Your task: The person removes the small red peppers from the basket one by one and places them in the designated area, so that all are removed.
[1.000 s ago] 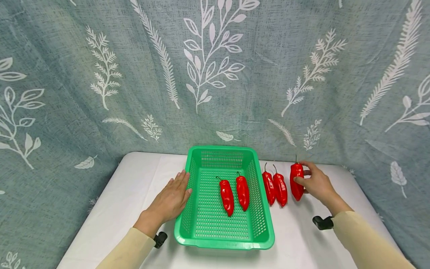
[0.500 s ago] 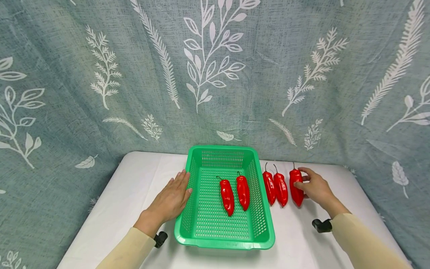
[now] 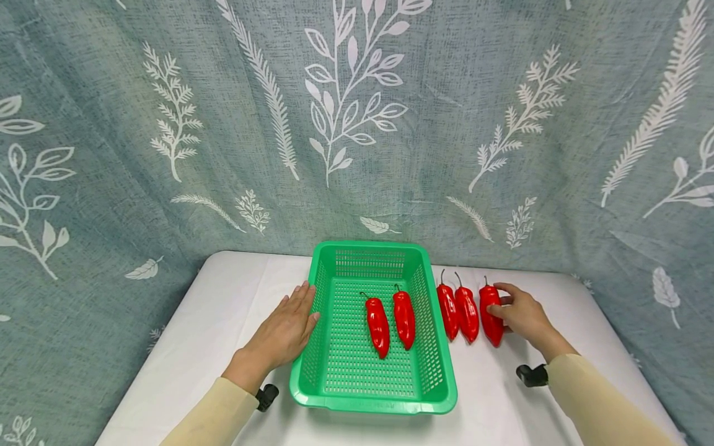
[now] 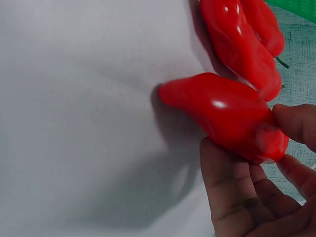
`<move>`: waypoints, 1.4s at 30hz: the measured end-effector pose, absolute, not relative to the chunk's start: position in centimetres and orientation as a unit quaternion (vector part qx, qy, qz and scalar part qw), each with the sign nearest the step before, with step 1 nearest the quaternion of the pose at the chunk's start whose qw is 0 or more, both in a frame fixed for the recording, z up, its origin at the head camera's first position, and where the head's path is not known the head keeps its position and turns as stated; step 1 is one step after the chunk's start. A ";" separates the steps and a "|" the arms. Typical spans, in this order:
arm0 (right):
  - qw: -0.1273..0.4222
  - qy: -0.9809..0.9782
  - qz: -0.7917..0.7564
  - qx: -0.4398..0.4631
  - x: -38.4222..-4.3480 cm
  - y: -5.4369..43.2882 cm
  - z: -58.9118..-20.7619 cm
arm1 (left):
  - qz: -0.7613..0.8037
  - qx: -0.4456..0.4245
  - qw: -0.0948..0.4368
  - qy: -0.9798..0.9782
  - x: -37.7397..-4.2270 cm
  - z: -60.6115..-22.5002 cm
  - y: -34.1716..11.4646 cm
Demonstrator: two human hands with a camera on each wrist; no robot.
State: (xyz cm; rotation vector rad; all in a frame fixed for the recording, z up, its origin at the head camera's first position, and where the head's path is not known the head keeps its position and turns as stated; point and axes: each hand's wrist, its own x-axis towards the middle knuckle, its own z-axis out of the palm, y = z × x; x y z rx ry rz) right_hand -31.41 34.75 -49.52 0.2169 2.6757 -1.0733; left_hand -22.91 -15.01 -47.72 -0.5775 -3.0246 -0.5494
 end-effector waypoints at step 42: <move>0.078 0.957 -0.274 0.057 -31.1 34.1 -50.0 | -0.175 -0.186 0.004 -0.967 -22.9 -47.6 -15.0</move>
